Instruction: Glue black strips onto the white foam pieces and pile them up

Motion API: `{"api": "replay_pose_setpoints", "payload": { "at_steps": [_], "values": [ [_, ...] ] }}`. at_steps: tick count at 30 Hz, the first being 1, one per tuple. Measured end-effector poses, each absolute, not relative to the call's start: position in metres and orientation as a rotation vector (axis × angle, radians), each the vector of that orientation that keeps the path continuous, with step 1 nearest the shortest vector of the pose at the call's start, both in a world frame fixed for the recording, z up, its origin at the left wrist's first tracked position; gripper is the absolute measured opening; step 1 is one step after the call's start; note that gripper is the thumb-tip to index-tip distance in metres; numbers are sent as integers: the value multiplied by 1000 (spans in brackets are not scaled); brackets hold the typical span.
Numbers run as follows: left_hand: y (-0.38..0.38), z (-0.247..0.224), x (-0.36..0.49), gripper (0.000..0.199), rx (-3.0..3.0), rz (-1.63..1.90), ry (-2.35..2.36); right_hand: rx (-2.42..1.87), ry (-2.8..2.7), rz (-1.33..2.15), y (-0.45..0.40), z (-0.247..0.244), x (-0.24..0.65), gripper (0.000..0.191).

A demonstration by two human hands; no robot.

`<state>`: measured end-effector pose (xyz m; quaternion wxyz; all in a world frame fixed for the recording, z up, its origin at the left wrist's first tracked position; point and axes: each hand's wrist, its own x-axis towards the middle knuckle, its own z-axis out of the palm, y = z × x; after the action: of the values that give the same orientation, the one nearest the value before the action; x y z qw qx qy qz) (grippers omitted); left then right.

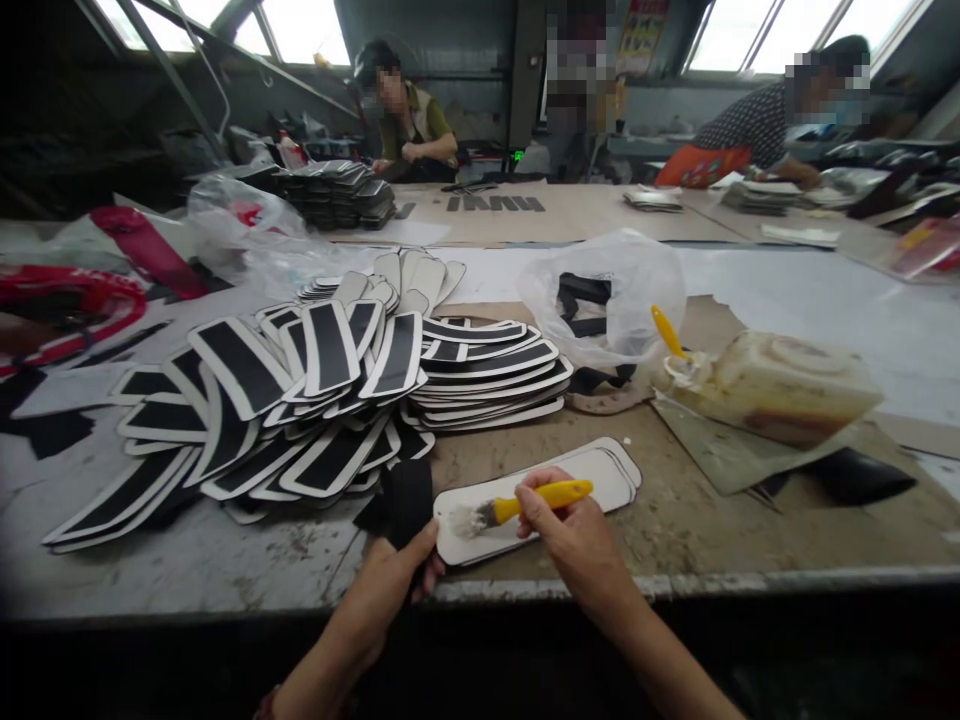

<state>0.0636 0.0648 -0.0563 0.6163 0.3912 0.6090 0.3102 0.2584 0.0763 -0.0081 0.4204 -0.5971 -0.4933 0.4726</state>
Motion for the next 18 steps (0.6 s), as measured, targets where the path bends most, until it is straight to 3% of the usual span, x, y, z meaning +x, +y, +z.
{"api": "replay_pose_setpoints", "payload": {
  "at_steps": [4, 9, 14, 18],
  "values": [
    [66, -53, 65, 51, 914, 681, 1400, -1587, -1251, 1012, 75, -2, 266, 27],
    [70, -53, 66, 60, 892, 659, 1455, -1555, -1259, 1115, 71, 7, 261, 26],
    [75, -50, 66, 58, 906, 674, 1481, -1572, -1130, 1009, 76, -4, 280, 29],
    [85, -43, 73, 56, 907, 650, 1506, -1516, -1016, 1128, 83, -18, 287, 33]
  ]
}}
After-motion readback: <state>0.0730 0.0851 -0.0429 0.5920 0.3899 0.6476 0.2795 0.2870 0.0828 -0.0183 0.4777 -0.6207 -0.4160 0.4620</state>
